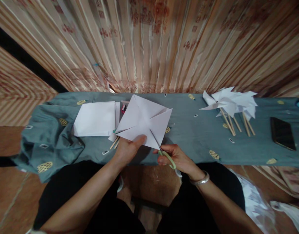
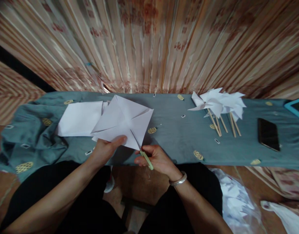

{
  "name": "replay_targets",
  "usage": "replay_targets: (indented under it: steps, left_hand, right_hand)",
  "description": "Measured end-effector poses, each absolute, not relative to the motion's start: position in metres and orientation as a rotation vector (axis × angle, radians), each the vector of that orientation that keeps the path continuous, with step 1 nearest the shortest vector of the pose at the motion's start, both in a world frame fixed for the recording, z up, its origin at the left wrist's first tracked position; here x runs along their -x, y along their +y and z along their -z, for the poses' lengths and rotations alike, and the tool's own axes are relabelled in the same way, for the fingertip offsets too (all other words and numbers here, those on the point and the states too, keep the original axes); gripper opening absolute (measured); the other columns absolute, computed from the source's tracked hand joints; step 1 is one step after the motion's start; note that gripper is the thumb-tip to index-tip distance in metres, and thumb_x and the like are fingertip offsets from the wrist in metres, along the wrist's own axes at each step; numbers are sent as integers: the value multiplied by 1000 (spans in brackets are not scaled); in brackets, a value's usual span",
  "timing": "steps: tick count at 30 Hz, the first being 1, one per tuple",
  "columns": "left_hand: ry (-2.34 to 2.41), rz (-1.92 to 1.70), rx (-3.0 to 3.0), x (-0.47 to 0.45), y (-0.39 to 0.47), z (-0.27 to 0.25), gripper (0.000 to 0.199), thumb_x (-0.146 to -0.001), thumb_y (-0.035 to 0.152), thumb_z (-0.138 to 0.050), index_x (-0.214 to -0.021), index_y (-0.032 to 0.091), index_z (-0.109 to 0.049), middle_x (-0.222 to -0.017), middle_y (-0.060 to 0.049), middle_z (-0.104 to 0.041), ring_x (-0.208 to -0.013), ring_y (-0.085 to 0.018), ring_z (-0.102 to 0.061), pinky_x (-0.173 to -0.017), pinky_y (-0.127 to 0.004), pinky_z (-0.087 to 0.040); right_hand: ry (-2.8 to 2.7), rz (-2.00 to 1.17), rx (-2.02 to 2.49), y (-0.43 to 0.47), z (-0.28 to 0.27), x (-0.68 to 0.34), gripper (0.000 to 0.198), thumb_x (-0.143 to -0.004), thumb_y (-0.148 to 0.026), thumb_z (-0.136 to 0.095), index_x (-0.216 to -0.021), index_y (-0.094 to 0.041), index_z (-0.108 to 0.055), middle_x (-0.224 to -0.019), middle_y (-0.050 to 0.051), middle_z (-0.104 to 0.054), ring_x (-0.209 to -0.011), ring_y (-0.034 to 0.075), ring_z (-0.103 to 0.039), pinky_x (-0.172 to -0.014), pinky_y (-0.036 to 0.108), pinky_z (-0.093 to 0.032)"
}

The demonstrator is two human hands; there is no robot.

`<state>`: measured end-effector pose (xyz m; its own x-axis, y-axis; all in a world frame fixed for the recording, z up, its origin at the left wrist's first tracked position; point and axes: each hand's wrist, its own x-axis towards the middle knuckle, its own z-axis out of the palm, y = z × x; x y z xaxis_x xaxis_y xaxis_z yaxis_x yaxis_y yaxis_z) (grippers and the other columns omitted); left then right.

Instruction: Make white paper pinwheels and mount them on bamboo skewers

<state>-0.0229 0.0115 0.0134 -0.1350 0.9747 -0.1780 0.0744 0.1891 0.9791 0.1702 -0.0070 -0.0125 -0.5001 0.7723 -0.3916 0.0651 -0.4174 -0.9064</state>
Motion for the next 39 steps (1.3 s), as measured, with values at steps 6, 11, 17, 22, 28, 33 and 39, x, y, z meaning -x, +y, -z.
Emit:
replay_targets:
  steps: [6, 11, 17, 22, 28, 33, 39]
  left_hand:
    - [1461, -1087, -1111, 21, 9, -14, 39, -65, 33, -68, -97, 12, -66, -110, -14, -71, -100, -29, -67, -95, -41, -49]
    - [1463, -1100, -1118, 21, 10, -12, 36, -66, 33, -68, -95, 12, -67, -109, -14, -72, -99, -29, -67, -96, -43, -49]
    - [1476, -1078, -1124, 21, 9, -10, 34, -66, 33, -69, -94, 14, -67, -106, -13, -72, -98, -30, -67, -96, -45, -50]
    - [1469, -1084, -1114, 19, 6, -10, 46, -65, 32, -70, -107, 13, -64, -103, -11, -73, -99, -28, -67, -96, -42, -49]
    - [1469, -1101, -1136, 18, 7, -13, 49, -66, 30, -70, -111, 14, -63, -101, -10, -74, -99, -27, -67, -97, -42, -49]
    - [1447, -1091, -1151, 19, 7, -11, 46, -67, 32, -70, -109, 15, -64, -100, -10, -74, -99, -27, -66, -97, -41, -49]
    - [1464, -1060, -1108, 17, 6, -13, 51, -64, 31, -70, -110, 13, -63, -99, -11, -74, -97, -29, -67, -96, -44, -49]
  right_hand:
    - [-1319, -1943, 1179, -6, 7, -169, 50, -57, -55, -82, -84, -14, -69, -61, -3, -62, -53, 8, -55, -52, 20, -46]
    - [-1272, -1961, 1211, -7, 7, -167, 49, -55, -56, -82, -76, -14, -68, -57, -4, -60, -48, 7, -53, -47, 19, -44]
    - [-1258, -1940, 1235, -7, 8, -166, 51, -53, -57, -83, -77, -14, -69, -58, -3, -62, -49, 7, -53, -46, 18, -42]
    - [-1348, -1888, 1178, -5, 7, -167, 51, -57, -60, -80, -77, -14, -70, -58, -3, -61, -51, 8, -53, -49, 19, -43]
    - [-1314, -1902, 1183, -6, 9, -168, 48, -56, -55, -83, -77, -15, -70, -57, -4, -60, -50, 8, -52, -49, 19, -43]
    - [-1283, -1929, 1217, -5, 8, -168, 47, -53, -54, -84, -74, -14, -69, -57, -3, -60, -50, 8, -52, -47, 19, -42]
    - [-1333, -1880, 1179, -7, 8, -169, 46, -59, -55, -81, -76, -14, -69, -59, -3, -59, -52, 8, -50, -48, 19, -42]
